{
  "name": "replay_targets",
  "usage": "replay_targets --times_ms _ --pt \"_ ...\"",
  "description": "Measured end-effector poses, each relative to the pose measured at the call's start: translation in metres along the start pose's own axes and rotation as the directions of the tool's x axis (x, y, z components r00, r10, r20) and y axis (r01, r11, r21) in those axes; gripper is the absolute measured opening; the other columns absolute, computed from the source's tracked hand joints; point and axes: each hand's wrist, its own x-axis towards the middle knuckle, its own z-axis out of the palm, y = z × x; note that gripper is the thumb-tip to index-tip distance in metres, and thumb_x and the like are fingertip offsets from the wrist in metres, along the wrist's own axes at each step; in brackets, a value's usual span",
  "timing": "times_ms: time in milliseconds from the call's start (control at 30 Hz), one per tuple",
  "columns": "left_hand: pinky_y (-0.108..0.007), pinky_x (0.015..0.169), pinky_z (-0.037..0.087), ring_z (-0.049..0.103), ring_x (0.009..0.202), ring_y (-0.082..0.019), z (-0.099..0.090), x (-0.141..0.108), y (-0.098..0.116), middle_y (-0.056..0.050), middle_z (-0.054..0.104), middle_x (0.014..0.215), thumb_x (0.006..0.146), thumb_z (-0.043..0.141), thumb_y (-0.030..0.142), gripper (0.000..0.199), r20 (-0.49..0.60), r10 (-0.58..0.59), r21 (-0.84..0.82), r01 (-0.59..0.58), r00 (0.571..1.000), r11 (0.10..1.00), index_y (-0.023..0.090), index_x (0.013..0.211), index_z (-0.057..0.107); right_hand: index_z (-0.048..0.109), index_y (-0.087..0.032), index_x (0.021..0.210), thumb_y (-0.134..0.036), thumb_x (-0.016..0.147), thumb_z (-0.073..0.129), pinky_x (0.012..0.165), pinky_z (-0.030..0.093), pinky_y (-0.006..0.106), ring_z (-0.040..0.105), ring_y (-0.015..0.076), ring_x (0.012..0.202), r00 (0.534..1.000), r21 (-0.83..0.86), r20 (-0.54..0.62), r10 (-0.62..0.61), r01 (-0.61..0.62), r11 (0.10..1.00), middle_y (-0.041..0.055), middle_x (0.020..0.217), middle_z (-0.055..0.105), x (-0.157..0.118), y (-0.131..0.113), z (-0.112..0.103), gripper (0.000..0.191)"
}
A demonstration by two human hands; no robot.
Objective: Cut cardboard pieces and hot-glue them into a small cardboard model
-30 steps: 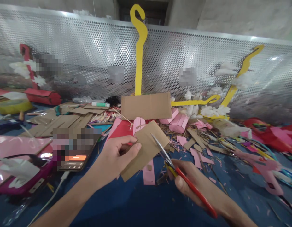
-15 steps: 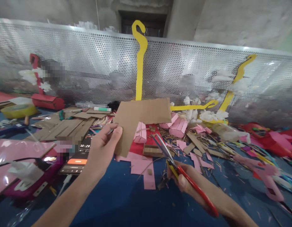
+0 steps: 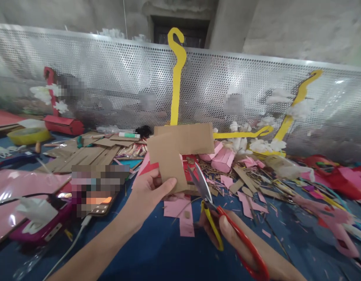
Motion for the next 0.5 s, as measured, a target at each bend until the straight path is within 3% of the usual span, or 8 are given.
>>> replay_targets --times_ms 167,267,367,500 --pt "-0.023 0.046 0.055 0.064 0.045 -0.013 0.005 -0.004 0.000 0.000 0.070 0.060 0.094 0.069 0.048 0.036 0.053 0.016 0.026 -0.017 0.998 1.000 0.014 0.104 0.062 0.065 -0.019 0.108 -0.071 0.096 0.054 0.079 0.050 0.035 0.058 0.0198 0.081 0.991 0.058 0.004 0.132 -0.132 0.990 0.0052 0.090 0.064 -0.002 -0.008 0.014 0.055" --pt "-0.022 0.049 0.056 0.067 0.050 -0.013 0.006 -0.005 0.000 -0.001 0.072 0.066 0.093 0.072 0.043 0.032 0.054 0.038 -0.025 -0.036 0.998 0.999 0.014 0.102 0.062 0.066 -0.018 0.112 -0.071 0.093 0.060 0.076 0.051 0.033 0.059 0.0191 0.079 0.987 0.153 0.043 0.152 -0.157 0.976 0.0040 0.085 0.064 -0.001 -0.015 0.021 0.057" --pt "-0.021 0.053 0.058 0.071 0.055 -0.013 0.004 -0.003 0.000 -0.004 0.076 0.072 0.092 0.075 0.039 0.029 0.030 0.040 -0.068 -0.038 0.999 0.997 0.013 0.099 0.065 0.067 -0.019 0.115 -0.070 0.091 0.064 0.073 0.053 0.031 0.063 0.0188 0.081 0.987 0.241 0.077 0.140 -0.155 0.958 0.0060 0.095 0.066 0.001 -0.023 0.025 0.056" --pt "-0.021 0.054 0.060 0.074 0.056 -0.014 0.003 -0.003 -0.002 -0.006 0.078 0.073 0.092 0.075 0.037 0.026 0.019 0.040 -0.078 -0.039 0.999 0.996 0.012 0.096 0.068 0.069 -0.019 0.111 -0.071 0.087 0.069 0.083 0.057 0.034 0.067 0.0181 0.085 0.976 0.296 0.158 0.147 -0.189 0.936 0.0076 0.106 0.066 0.003 -0.031 0.027 0.057"
